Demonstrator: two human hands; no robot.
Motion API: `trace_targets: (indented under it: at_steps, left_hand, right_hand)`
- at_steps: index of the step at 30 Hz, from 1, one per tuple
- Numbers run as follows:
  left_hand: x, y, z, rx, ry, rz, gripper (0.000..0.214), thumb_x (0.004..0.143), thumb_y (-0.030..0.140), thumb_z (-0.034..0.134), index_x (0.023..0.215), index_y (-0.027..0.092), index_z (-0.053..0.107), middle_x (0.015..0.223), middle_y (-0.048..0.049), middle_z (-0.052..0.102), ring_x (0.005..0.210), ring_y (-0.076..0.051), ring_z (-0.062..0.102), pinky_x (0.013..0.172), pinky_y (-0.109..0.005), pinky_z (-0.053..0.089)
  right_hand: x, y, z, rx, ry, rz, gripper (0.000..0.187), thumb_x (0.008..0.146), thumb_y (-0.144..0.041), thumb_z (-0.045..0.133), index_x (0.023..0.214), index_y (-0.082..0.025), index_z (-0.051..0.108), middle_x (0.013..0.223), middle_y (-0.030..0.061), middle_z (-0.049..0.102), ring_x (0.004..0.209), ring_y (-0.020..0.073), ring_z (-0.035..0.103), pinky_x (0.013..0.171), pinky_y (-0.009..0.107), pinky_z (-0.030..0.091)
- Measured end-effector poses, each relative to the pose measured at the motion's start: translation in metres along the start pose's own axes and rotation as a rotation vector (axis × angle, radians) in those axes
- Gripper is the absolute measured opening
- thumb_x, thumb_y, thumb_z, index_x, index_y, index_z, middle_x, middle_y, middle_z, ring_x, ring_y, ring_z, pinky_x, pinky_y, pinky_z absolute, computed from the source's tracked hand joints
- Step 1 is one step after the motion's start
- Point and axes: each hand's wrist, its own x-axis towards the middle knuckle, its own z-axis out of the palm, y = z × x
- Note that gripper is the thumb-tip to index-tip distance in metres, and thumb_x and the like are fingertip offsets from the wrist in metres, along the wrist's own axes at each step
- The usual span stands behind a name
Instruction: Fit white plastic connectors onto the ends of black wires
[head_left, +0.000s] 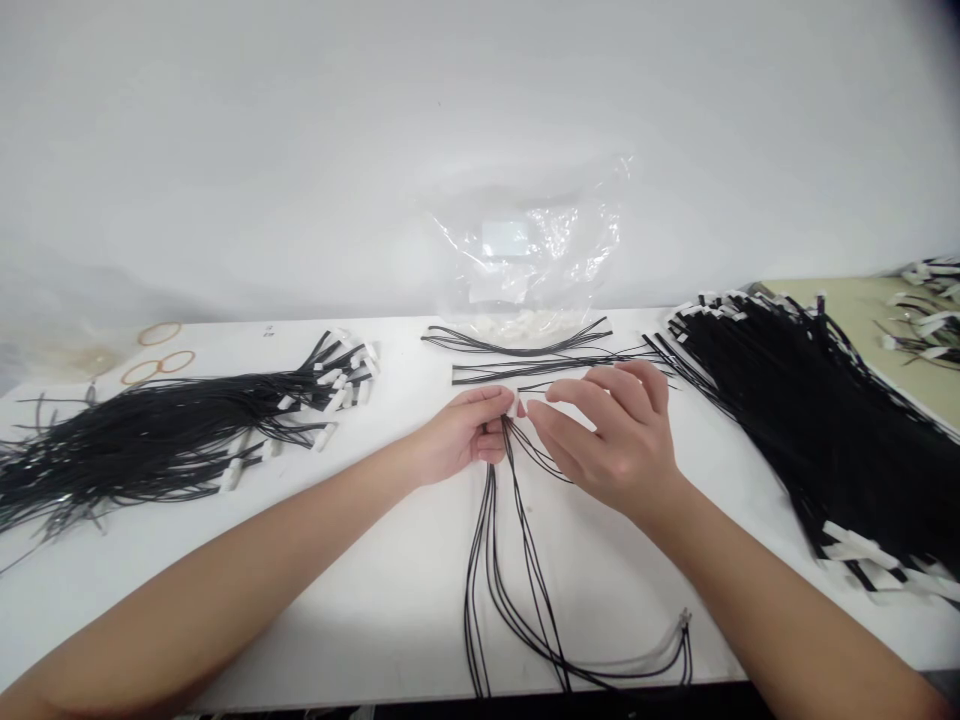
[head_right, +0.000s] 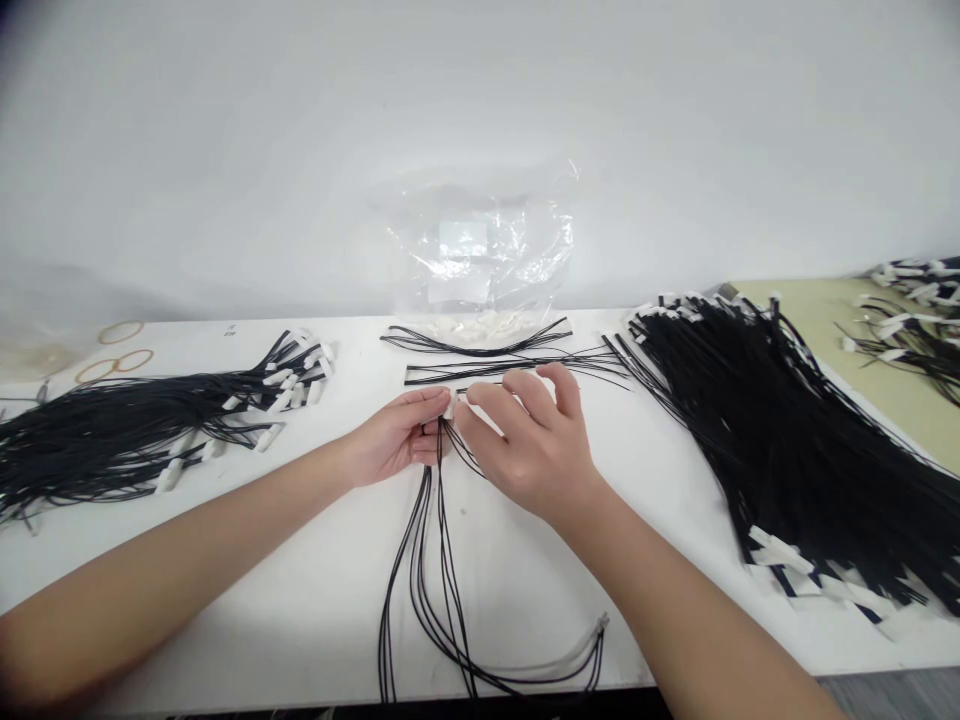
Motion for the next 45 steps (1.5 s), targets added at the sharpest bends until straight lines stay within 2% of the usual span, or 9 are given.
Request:
trace_targets:
  at_steps: [7,12,17,23,27,31,35,41,45]
  left_hand:
    - [0.0,0.0,-0.001,0.026,-0.013,0.007,0.022,0.083,0.035,0.054,0.077,0.014,0.054,0.055,0.0049,0.026,0.043,-0.003,0.024,0.042,-0.016,0.021]
    - [0.001,-0.001,-0.003,0.031,-0.013,0.004,0.023,0.083,0.035,0.054,0.077,0.014,0.054,0.054,0.0051,0.025,0.043,-0.003,0.023,0.042,-0.017,0.022]
    - [0.0,0.0,-0.001,0.004,-0.005,-0.012,0.022,0.082,0.036,0.055,0.078,0.014,0.054,0.054,0.0055,0.024,0.044,-0.003,0.025,0.042,-0.016,0.023]
    - [0.0,0.001,0.001,-0.034,0.008,-0.024,0.022,0.081,0.034,0.057,0.076,0.014,0.052,0.057,0.0046,0.029,0.043,-0.002,0.027,0.041,-0.015,0.022]
    - [0.0,0.001,0.001,-0.04,0.021,-0.007,0.021,0.08,0.033,0.059,0.075,0.014,0.052,0.057,0.0051,0.027,0.043,-0.002,0.028,0.04,-0.015,0.023]
    - [0.0,0.001,0.001,-0.014,0.03,-0.003,0.02,0.08,0.033,0.058,0.077,0.013,0.055,0.056,0.0053,0.027,0.043,-0.003,0.028,0.04,-0.016,0.023]
    - [0.0,0.001,0.001,-0.006,0.034,-0.009,0.022,0.078,0.034,0.06,0.078,0.013,0.056,0.057,0.0049,0.029,0.043,-0.003,0.028,0.04,-0.016,0.023]
    - [-0.001,0.002,0.002,-0.001,0.039,-0.017,0.02,0.08,0.033,0.059,0.078,0.013,0.055,0.056,0.0051,0.029,0.044,-0.003,0.027,0.041,-0.016,0.023]
    - [-0.001,0.002,0.002,-0.001,0.042,-0.009,0.02,0.079,0.033,0.06,0.078,0.014,0.055,0.056,0.0054,0.028,0.044,-0.003,0.027,0.041,-0.016,0.023]
  right_hand:
    - [-0.006,-0.005,0.0,0.205,-0.243,-0.142,0.016,0.079,-0.009,0.055,0.082,-0.024,0.058,0.07,-0.0057,0.055,0.069,0.0074,0.046,0.085,0.034,0.035]
    - [-0.007,-0.004,0.002,0.252,-0.265,-0.176,0.018,0.079,-0.006,0.053,0.082,-0.022,0.058,0.072,-0.0058,0.057,0.069,0.0067,0.047,0.083,0.031,0.036]
    - [-0.005,0.0,0.002,0.286,-0.241,-0.132,0.017,0.079,-0.006,0.054,0.08,-0.022,0.059,0.072,-0.0057,0.06,0.065,0.0068,0.045,0.076,0.028,0.035]
    - [-0.004,0.006,0.0,0.532,-0.384,0.084,0.012,0.082,-0.016,0.052,0.089,-0.02,0.061,0.073,-0.0019,0.06,0.067,0.0077,0.051,0.072,0.027,0.038]
    - [0.002,0.011,-0.006,0.847,-0.368,0.464,0.013,0.082,-0.023,0.055,0.091,-0.02,0.063,0.073,-0.0011,0.062,0.062,0.0067,0.052,0.062,0.023,0.044]
    - [0.008,0.024,-0.012,1.112,-0.221,0.923,0.014,0.08,-0.031,0.059,0.082,-0.019,0.064,0.064,-0.0004,0.058,0.055,0.0077,0.052,0.049,0.021,0.044]
    - [0.009,0.044,-0.015,1.249,0.053,1.208,0.016,0.077,-0.035,0.061,0.081,-0.02,0.06,0.06,-0.0035,0.049,0.05,0.0064,0.047,0.052,0.024,0.048]
    - [0.006,0.073,-0.021,1.363,0.378,1.419,0.016,0.078,-0.038,0.061,0.086,-0.025,0.058,0.066,-0.0059,0.046,0.05,0.0029,0.042,0.059,0.024,0.049]
    - [0.001,0.085,-0.023,1.391,0.54,1.441,0.012,0.082,-0.038,0.056,0.083,-0.028,0.062,0.069,-0.0036,0.051,0.06,0.005,0.052,0.068,0.024,0.049]
